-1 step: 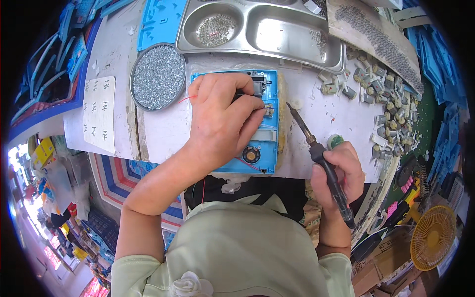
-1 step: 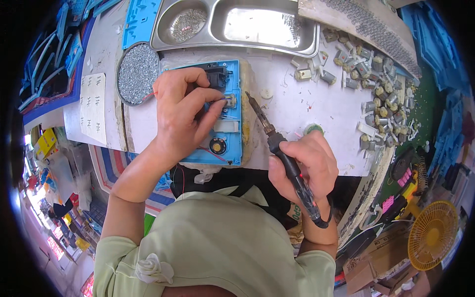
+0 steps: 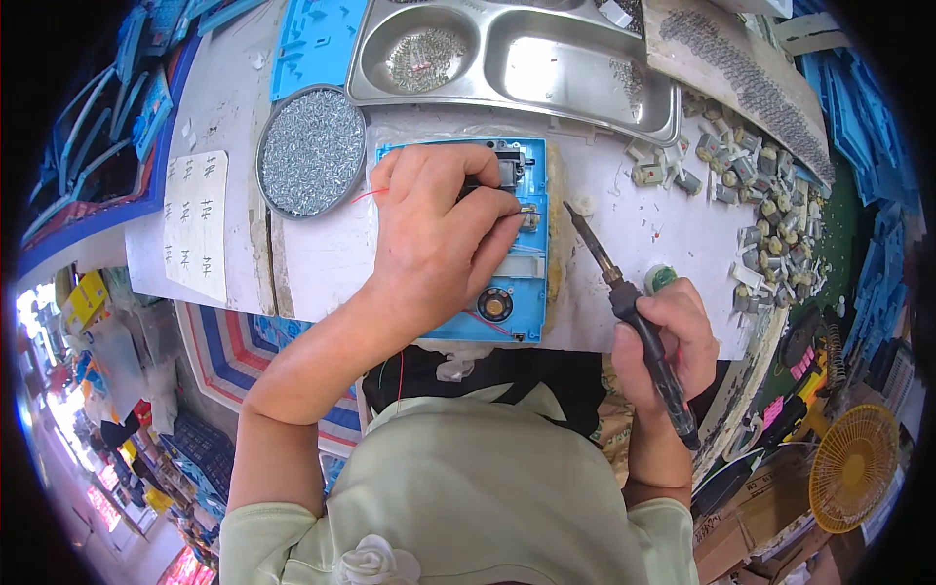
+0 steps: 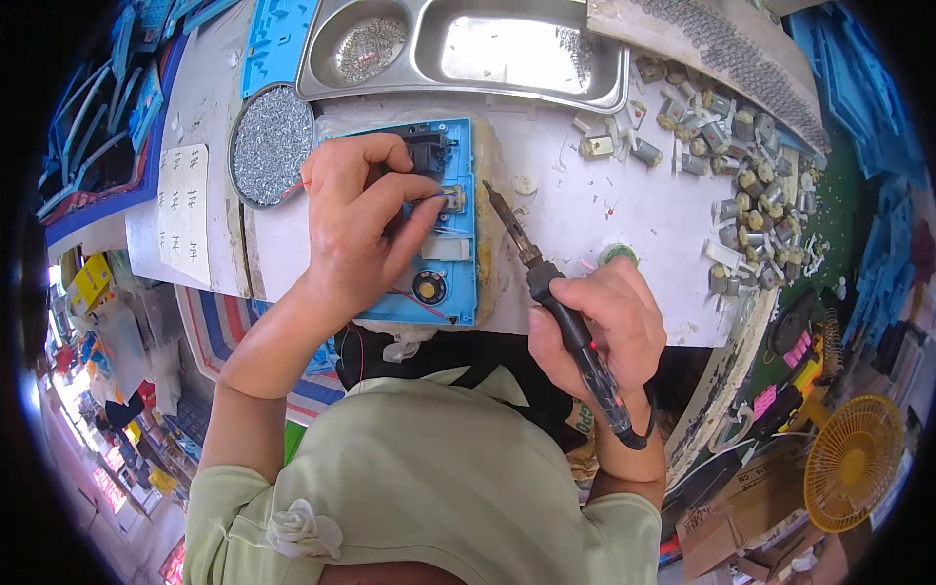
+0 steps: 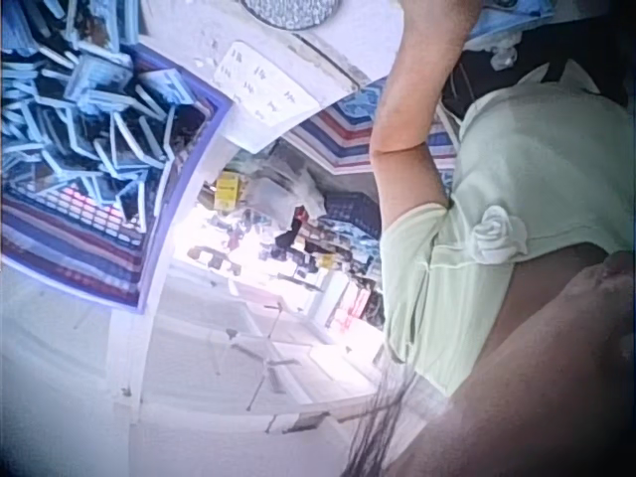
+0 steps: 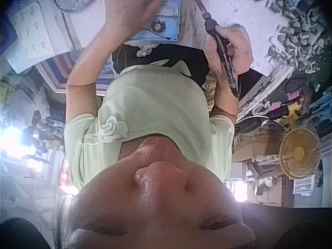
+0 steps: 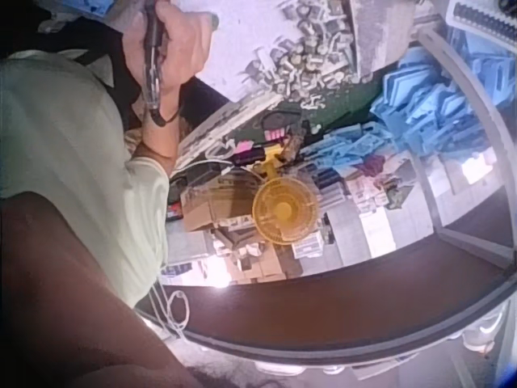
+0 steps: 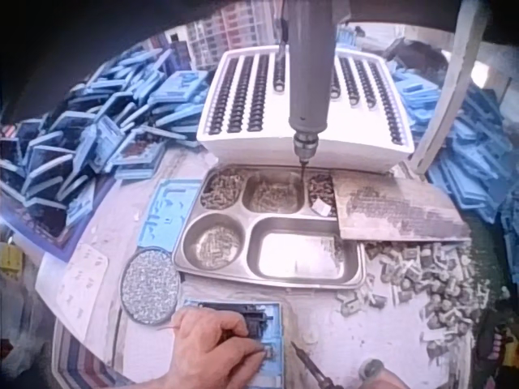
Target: Assembling components, soldering wires, and securing the casing of a blue electronic device.
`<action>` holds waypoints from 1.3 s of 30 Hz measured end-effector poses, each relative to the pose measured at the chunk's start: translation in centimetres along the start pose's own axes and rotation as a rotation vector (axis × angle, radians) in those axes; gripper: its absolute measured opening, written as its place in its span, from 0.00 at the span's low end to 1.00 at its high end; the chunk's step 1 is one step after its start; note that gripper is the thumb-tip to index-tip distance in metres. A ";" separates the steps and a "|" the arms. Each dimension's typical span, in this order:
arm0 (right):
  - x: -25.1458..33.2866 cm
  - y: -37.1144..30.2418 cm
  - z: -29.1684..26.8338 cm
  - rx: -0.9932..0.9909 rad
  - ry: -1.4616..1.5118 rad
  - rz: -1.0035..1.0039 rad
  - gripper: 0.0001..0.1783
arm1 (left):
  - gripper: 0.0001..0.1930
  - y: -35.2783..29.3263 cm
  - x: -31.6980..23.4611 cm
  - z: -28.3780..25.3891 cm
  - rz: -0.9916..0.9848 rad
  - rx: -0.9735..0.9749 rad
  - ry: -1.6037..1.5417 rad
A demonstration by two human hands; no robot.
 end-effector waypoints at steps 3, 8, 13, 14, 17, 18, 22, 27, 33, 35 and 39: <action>0.0 0.0 0.1 -0.009 0.012 -0.009 0.17 | 0.11 0.0 -0.1 -0.1 -0.006 0.007 0.001; 0.1 0.0 0.1 -0.016 0.013 -0.006 0.16 | 0.11 0.1 -0.1 -0.7 -0.005 -0.004 0.000; 0.0 0.0 0.1 -0.015 0.011 -0.005 0.16 | 0.11 0.2 -0.1 -1.1 0.039 -0.021 -0.060; 0.0 -0.1 0.1 -0.016 0.012 -0.003 0.16 | 0.12 0.3 -0.1 -1.2 0.056 -0.021 -0.068; 0.1 -0.1 -0.1 -0.016 0.011 0.006 0.17 | 0.12 0.0 0.0 -1.2 0.061 -0.059 -0.063; 0.1 -0.1 -0.2 -0.016 0.010 0.010 0.17 | 0.12 -0.1 0.0 -1.1 0.056 -0.048 -0.061; 0.2 -0.2 -0.3 -0.014 0.013 0.018 0.17 | 0.12 -0.2 -0.3 -0.9 0.091 -0.027 -0.008; 0.6 -0.3 0.1 0.000 0.012 -0.018 0.17 | 0.11 -0.2 -0.5 -0.5 0.104 -0.030 0.038; 0.9 -0.4 0.7 0.036 -0.003 -0.042 0.16 | 0.11 -0.3 -0.4 -0.2 0.110 -0.022 0.052; 0.9 -0.3 0.8 0.043 -0.002 -0.042 0.16 | 0.11 -0.4 -0.4 -0.1 0.112 -0.026 0.054; 0.9 0.0 0.8 0.063 0.009 -0.039 0.16 | 0.11 -0.4 -0.3 -0.1 0.117 -0.019 0.057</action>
Point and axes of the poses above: each hand's wrist, its own y-axis towards the middle knuckle, its own z-axis out of the palm, x = y × z, the point moved 5 cm from there along y, towards the middle knuckle, and after that the axes turned 5 degrees about -z, right-handed, at the moved point
